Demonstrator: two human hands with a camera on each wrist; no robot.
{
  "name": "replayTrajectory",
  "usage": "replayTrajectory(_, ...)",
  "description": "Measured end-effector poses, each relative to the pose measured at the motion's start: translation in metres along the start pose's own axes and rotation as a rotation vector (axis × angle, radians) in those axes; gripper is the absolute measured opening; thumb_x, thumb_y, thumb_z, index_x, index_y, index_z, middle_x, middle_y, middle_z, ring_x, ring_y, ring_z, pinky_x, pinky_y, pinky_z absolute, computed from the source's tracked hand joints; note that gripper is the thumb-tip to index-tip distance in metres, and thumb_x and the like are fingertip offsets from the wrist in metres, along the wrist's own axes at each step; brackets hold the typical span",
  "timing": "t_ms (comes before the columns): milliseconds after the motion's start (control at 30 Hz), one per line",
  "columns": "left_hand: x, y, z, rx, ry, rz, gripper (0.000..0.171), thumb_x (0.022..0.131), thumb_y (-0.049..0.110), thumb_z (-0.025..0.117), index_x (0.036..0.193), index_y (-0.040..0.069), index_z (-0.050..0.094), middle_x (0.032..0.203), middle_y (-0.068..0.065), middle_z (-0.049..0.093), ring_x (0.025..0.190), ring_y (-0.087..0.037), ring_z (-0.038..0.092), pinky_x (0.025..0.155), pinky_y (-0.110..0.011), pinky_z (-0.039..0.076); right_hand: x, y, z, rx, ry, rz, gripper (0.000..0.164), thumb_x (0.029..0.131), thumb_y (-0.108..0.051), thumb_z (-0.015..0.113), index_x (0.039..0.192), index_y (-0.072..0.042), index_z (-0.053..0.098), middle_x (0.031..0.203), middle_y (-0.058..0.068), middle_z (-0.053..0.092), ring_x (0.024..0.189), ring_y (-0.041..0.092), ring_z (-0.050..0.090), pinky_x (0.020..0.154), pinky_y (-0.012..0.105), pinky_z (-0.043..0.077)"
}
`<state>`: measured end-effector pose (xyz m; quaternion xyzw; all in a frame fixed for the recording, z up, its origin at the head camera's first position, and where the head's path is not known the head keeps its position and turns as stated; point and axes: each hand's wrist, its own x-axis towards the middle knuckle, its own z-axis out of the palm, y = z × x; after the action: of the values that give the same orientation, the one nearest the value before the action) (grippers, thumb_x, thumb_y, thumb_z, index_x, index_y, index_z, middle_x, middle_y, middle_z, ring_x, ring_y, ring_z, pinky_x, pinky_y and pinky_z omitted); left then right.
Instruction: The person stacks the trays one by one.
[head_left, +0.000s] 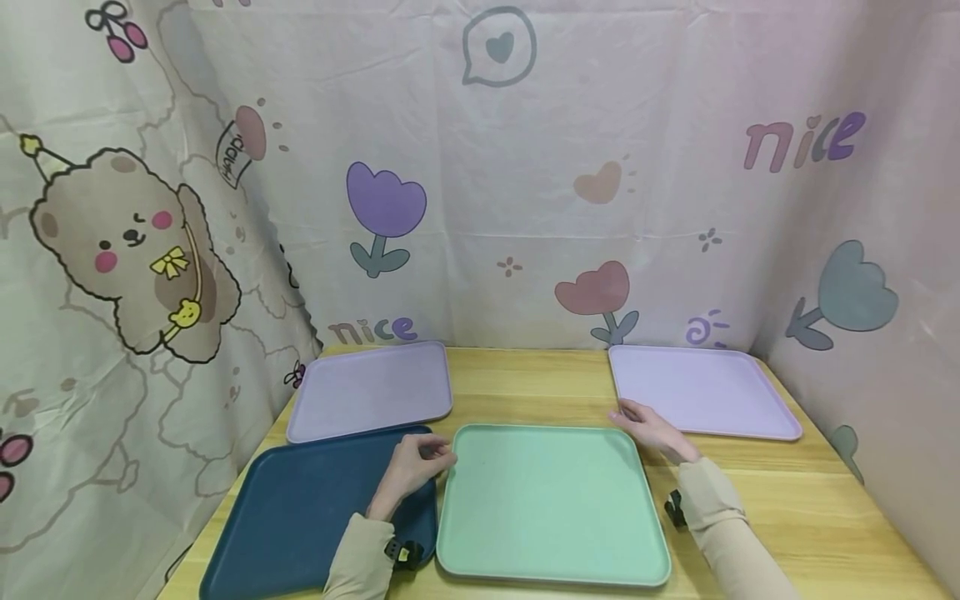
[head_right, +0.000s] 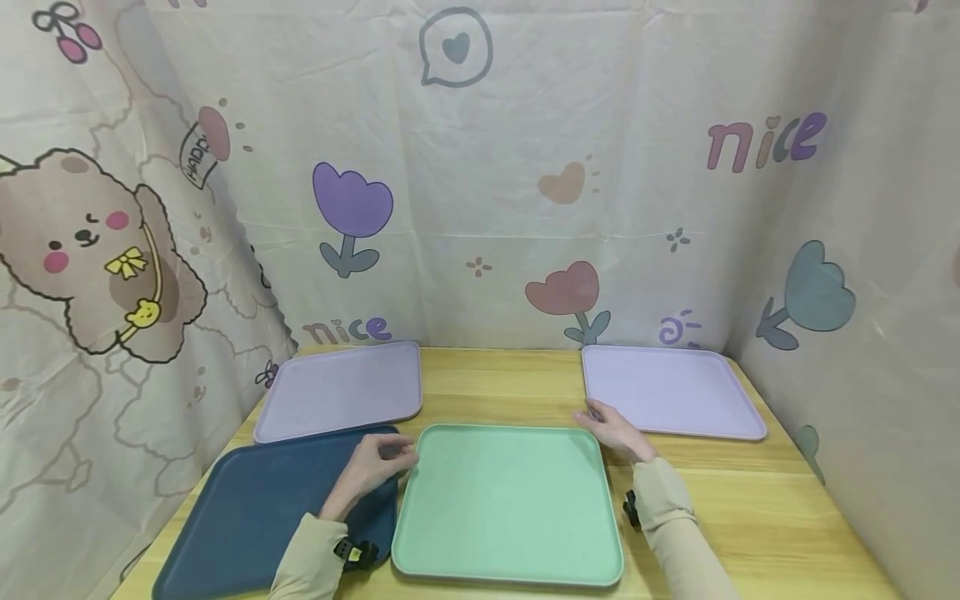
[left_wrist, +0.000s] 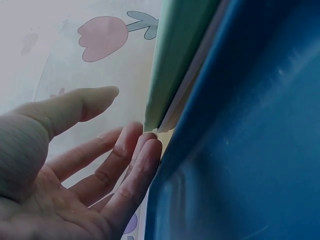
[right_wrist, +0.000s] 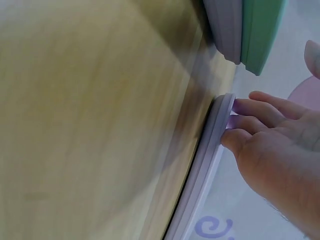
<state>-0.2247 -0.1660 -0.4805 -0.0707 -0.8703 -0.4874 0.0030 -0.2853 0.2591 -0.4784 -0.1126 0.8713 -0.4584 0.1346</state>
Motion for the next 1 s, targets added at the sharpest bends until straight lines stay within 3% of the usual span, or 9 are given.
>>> replayTrajectory(267, -0.001, -0.001, 0.0, -0.004, -0.004, -0.013, 0.034, 0.087, 0.018, 0.077, 0.116, -0.001, 0.073, 0.096, -0.011, 0.076, 0.08, -0.014, 0.066, 0.068, -0.026, 0.054, 0.003, 0.0, 0.002, 0.045, -0.037, 0.022, 0.078, 0.106, -0.037, 0.047, 0.154, 0.016, 0.014, 0.16, 0.038, 0.016, 0.15, 0.053, 0.017, 0.124, 0.061, 0.019)
replayTrajectory(567, 0.001, 0.0, 0.001, -0.012, -0.017, -0.021, 0.035, 0.089, 0.019, 0.075, 0.118, 0.0, 0.072, 0.097, -0.01, 0.075, 0.081, -0.014, 0.066, 0.07, -0.028, 0.055, 0.015, -0.006, 0.008, 0.117, -0.088, -0.047, 0.072, 0.105, -0.034, 0.05, 0.153, 0.013, 0.023, 0.16, 0.035, 0.025, 0.149, 0.05, 0.024, 0.124, 0.061, 0.019)
replayTrajectory(667, 0.002, -0.001, 0.001, -0.009, -0.018, -0.023, 0.035, 0.089, 0.019, 0.074, 0.119, 0.0, 0.072, 0.097, -0.011, 0.075, 0.081, -0.015, 0.066, 0.07, -0.028, 0.055, 0.015, -0.003, 0.008, 0.125, -0.066, -0.078, 0.069, 0.106, -0.031, 0.05, 0.154, 0.011, 0.024, 0.16, 0.033, 0.028, 0.149, 0.049, 0.027, 0.124, 0.06, 0.021)
replayTrajectory(767, 0.002, -0.002, 0.001, -0.007, -0.018, -0.019, 0.035, 0.089, 0.019, 0.074, 0.119, 0.0, 0.072, 0.097, -0.011, 0.075, 0.081, -0.015, 0.066, 0.07, -0.028, 0.055, 0.009, 0.004, 0.001, 0.124, 0.044, -0.107, 0.063, 0.106, -0.026, 0.05, 0.153, 0.01, 0.029, 0.158, 0.032, 0.033, 0.147, 0.048, 0.033, 0.122, 0.053, 0.031)
replayTrajectory(867, 0.002, -0.002, 0.001, -0.015, -0.018, -0.022, 0.035, 0.089, 0.019, 0.074, 0.119, 0.001, 0.072, 0.097, -0.011, 0.076, 0.081, -0.014, 0.066, 0.07, -0.027, 0.055, 0.0, 0.016, -0.015, 0.098, 0.236, -0.093, 0.058, 0.105, -0.023, 0.051, 0.15, 0.01, 0.035, 0.153, 0.033, 0.04, 0.141, 0.047, 0.042, 0.115, 0.039, 0.043)
replayTrajectory(900, 0.002, -0.002, 0.001, -0.015, -0.018, -0.019, 0.035, 0.089, 0.018, 0.074, 0.119, 0.0, 0.072, 0.097, -0.011, 0.076, 0.081, -0.014, 0.066, 0.069, -0.027, 0.055, -0.004, 0.02, -0.022, 0.084, 0.311, -0.066, 0.056, 0.105, -0.023, 0.052, 0.149, 0.01, 0.038, 0.153, 0.033, 0.04, 0.139, 0.046, 0.043, 0.113, 0.036, 0.043)
replayTrajectory(1000, 0.003, -0.002, 0.002, -0.015, -0.015, -0.015, 0.035, 0.089, 0.018, 0.075, 0.119, 0.001, 0.072, 0.097, -0.011, 0.076, 0.081, -0.014, 0.066, 0.069, -0.027, 0.055, -0.017, 0.036, -0.044, 0.045, 0.518, 0.069, 0.056, 0.104, -0.023, 0.053, 0.148, 0.008, 0.039, 0.153, 0.036, 0.037, 0.139, 0.048, 0.04, 0.115, 0.043, 0.039)
